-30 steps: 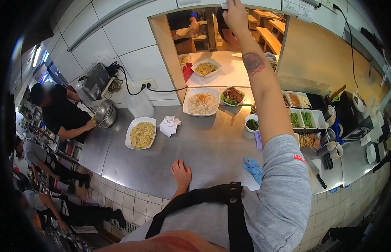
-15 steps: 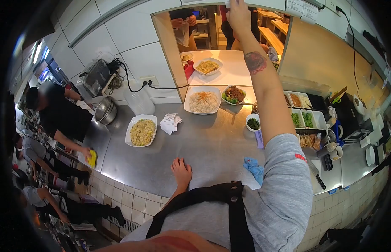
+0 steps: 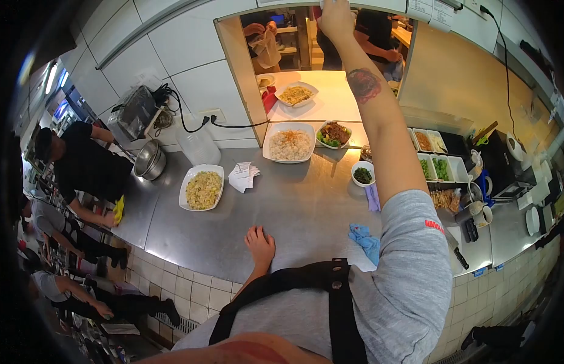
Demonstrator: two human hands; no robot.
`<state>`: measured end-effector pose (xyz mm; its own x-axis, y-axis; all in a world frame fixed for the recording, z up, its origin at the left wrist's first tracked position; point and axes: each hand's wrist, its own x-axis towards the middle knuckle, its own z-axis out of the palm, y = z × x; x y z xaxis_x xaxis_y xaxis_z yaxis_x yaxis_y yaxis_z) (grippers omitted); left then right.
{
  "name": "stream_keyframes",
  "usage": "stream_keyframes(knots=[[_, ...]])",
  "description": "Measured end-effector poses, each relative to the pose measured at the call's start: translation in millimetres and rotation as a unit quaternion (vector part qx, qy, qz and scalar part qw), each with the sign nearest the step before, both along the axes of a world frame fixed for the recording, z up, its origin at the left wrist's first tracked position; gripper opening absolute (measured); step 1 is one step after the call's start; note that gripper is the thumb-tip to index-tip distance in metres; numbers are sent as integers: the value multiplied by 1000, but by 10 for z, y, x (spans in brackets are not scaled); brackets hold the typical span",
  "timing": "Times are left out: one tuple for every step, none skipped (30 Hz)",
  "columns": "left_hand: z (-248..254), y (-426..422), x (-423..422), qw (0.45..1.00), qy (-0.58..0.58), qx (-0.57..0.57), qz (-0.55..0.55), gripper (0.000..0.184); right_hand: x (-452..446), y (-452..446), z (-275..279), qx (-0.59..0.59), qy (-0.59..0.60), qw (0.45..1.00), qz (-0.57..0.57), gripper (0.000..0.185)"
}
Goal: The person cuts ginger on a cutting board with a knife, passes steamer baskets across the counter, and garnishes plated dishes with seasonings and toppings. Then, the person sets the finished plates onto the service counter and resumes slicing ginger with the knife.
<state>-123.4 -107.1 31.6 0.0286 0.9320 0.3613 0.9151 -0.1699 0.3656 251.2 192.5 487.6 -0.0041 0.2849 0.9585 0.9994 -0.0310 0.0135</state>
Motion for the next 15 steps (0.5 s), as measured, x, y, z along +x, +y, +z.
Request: stream_keyframes(knots=[[3, 2, -2, 1000, 1, -1, 0, 40, -15, 1, 7, -4, 3, 1000, -4, 59], [7, -1, -2, 1000, 2, -2, 0, 40, -31, -2, 8, -8, 6, 1000, -9, 59], [2, -5, 0, 1000, 2, -3, 2, 40, -32, 4, 7, -9, 15, 1000, -7, 59], [-2, -2, 0, 1000, 3, -5, 3, 40, -25, 28, 8, -10, 24, 1000, -7, 59], [0, 4, 3, 1000, 3, -7, 5, 40, -43, 20, 21, -12, 34, 999, -6, 60], [3, 10, 5, 1000, 4, -5, 5, 40, -63, 6, 24, -28, 23, 999, -21, 62], [4, 9, 3, 1000, 5, -3, 4, 40, -84, -26, 20, -45, 12, 998, -37, 64], [7, 6, 2, 1000, 7, -2, 2, 40, -125, -87, 23, -62, 2, 997, -54, 66], [4, 6, 5, 1000, 6, -1, 2, 40, -196, -151, 32, -89, -8, 994, -70, 68], [-4, 6, 3, 1000, 5, -1, 2, 40, -291, -217, 42, -115, -18, 989, -87, 71], [-10, 5, -1, 1000, 5, -1, 2, 40, -339, -255, 39, -141, -28, 984, -104, 73], [-19, 9, 2, 1000, 6, 1, 3, 39, -316, -200, 14, -125, -47, 985, -111, 76], [-28, 9, 6, 1000, 9, 3, 4, 39, -275, -92, -24, -109, -66, 985, -118, 78], [-32, 2, -1, 1000, 11, 6, 4, 39, -295, -99, -30, -93, -84, 984, -126, 80], [-34, -3, -2, 1000, 10, 8, 4, 39, -299, -119, -25, -127, -52, 986, -91, 76]])
